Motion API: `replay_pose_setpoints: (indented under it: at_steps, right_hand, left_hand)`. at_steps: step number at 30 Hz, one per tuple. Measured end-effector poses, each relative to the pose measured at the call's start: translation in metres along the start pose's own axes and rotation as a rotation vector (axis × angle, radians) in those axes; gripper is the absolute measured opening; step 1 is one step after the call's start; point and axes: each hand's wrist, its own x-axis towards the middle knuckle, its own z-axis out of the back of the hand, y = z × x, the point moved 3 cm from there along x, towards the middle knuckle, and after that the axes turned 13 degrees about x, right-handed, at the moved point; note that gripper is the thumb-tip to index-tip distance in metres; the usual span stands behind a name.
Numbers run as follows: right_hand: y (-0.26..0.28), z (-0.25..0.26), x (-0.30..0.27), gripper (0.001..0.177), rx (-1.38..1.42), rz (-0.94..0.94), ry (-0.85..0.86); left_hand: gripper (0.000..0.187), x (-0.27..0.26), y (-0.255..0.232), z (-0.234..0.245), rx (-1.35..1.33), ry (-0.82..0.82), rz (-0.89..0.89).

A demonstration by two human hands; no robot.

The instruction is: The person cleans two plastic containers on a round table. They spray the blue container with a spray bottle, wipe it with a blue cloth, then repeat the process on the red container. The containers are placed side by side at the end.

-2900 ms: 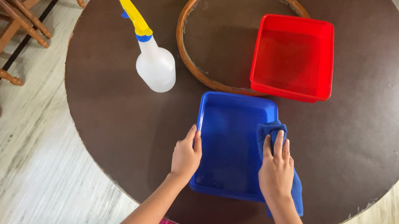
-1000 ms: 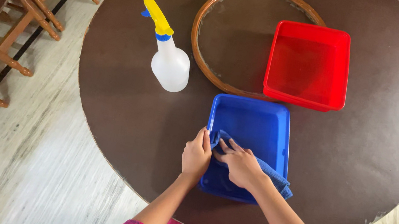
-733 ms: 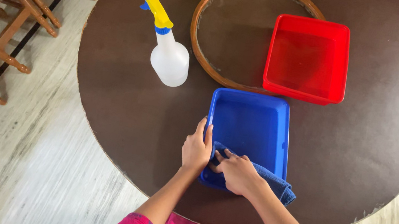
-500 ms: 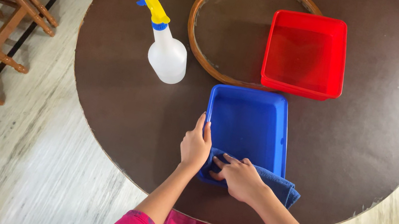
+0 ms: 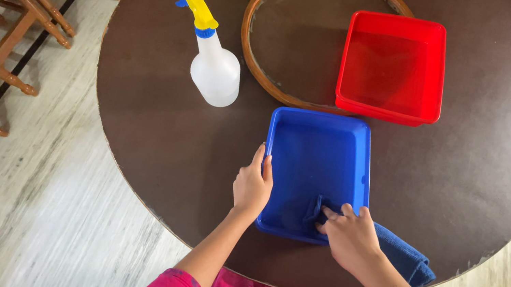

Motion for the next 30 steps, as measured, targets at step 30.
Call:
replay_pose_setpoints:
  at_steps: [30]
  right_hand:
    - [-0.021,-0.041,0.098,0.089,0.445,-0.238,-0.566]
  left_hand:
    - [0.043,0.001,-0.001,0.000,-0.059,0.014,-0.056]
